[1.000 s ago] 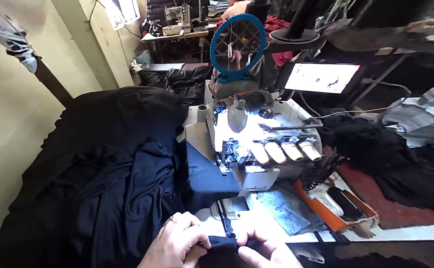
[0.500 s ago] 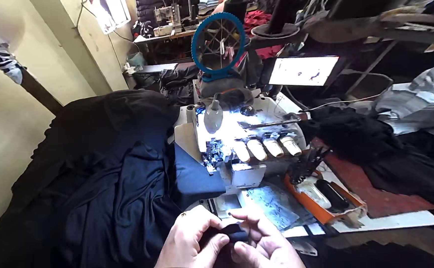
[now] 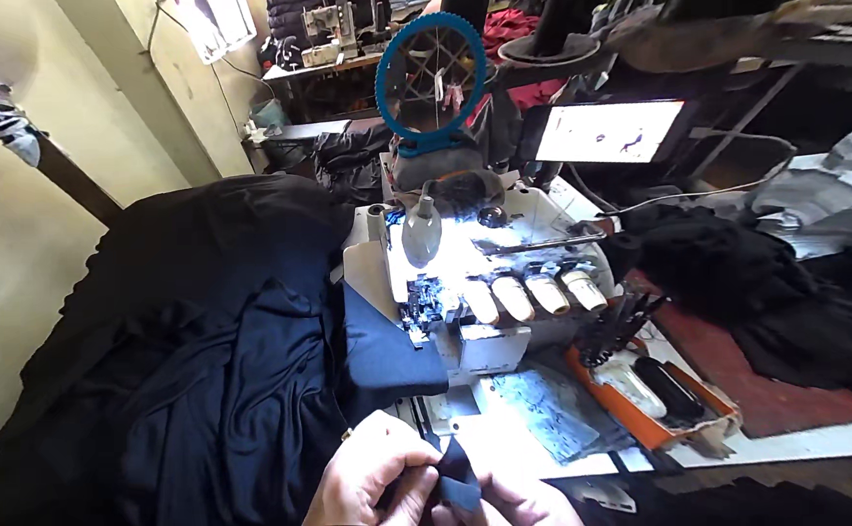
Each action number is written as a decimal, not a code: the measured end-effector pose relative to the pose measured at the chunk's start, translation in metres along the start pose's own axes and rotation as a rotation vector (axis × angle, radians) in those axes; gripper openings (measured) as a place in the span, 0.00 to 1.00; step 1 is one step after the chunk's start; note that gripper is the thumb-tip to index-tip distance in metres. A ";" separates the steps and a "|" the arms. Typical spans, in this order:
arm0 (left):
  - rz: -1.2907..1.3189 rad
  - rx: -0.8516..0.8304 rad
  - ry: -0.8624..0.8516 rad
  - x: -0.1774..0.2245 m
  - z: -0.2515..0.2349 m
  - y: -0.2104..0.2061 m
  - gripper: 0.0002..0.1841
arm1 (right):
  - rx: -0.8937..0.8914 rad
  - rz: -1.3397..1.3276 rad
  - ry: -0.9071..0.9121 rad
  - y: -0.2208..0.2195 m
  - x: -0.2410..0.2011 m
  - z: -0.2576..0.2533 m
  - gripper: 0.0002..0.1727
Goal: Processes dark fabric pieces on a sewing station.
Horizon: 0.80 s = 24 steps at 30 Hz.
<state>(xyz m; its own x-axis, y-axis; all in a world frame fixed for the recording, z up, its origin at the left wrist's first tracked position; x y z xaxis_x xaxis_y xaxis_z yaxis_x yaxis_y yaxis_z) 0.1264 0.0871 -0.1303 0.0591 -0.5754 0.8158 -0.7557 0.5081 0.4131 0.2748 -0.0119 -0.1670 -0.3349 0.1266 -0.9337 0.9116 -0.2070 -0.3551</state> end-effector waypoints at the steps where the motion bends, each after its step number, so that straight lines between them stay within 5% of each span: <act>1: -0.024 0.014 -0.015 0.000 -0.001 0.002 0.08 | -0.006 -0.012 0.006 0.000 0.001 -0.001 0.06; 3: -0.090 0.032 -0.036 0.001 -0.005 0.005 0.08 | -0.038 -0.001 0.068 0.002 0.000 -0.005 0.15; 5: -0.106 -0.009 -0.016 0.006 -0.010 0.005 0.07 | -0.061 0.051 0.121 0.003 -0.004 -0.012 0.39; 6: -0.082 -0.023 -0.015 0.008 -0.011 0.004 0.08 | -0.056 0.080 0.149 0.002 -0.006 -0.015 0.40; 9: 0.045 0.012 -0.044 0.008 -0.009 0.001 0.09 | -0.063 0.067 0.159 -0.002 -0.010 -0.017 0.10; 10: 0.065 0.019 -0.047 0.007 -0.009 0.001 0.09 | -0.071 0.046 0.135 -0.003 -0.009 -0.016 0.06; 14: -0.191 0.115 -0.141 -0.006 -0.028 0.001 0.09 | 0.009 0.149 0.071 -0.005 -0.004 -0.020 0.05; 19: -0.394 0.154 -0.042 -0.060 -0.063 -0.014 0.08 | 0.329 0.716 0.229 0.017 0.025 -0.054 0.13; 24: -0.405 0.149 0.041 -0.070 -0.064 -0.019 0.07 | 0.320 0.722 0.185 0.022 0.021 -0.052 0.09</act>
<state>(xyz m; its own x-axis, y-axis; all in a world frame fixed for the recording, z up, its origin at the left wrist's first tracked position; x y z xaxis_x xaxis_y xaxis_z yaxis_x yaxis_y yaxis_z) 0.1787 0.1590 -0.1694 0.3937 -0.6818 0.6166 -0.7522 0.1466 0.6424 0.3005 0.0369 -0.1922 0.3801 0.0086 -0.9249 0.7660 -0.5634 0.3096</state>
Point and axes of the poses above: each hand's wrist, its own z-axis away from the middle knuckle, its own y-axis out of the back of the hand, x = y × z, the point moved 2 cm from there along -z, towards the middle knuckle, and after that the axes turned 5 degrees about -z, right-handed, at the moved point
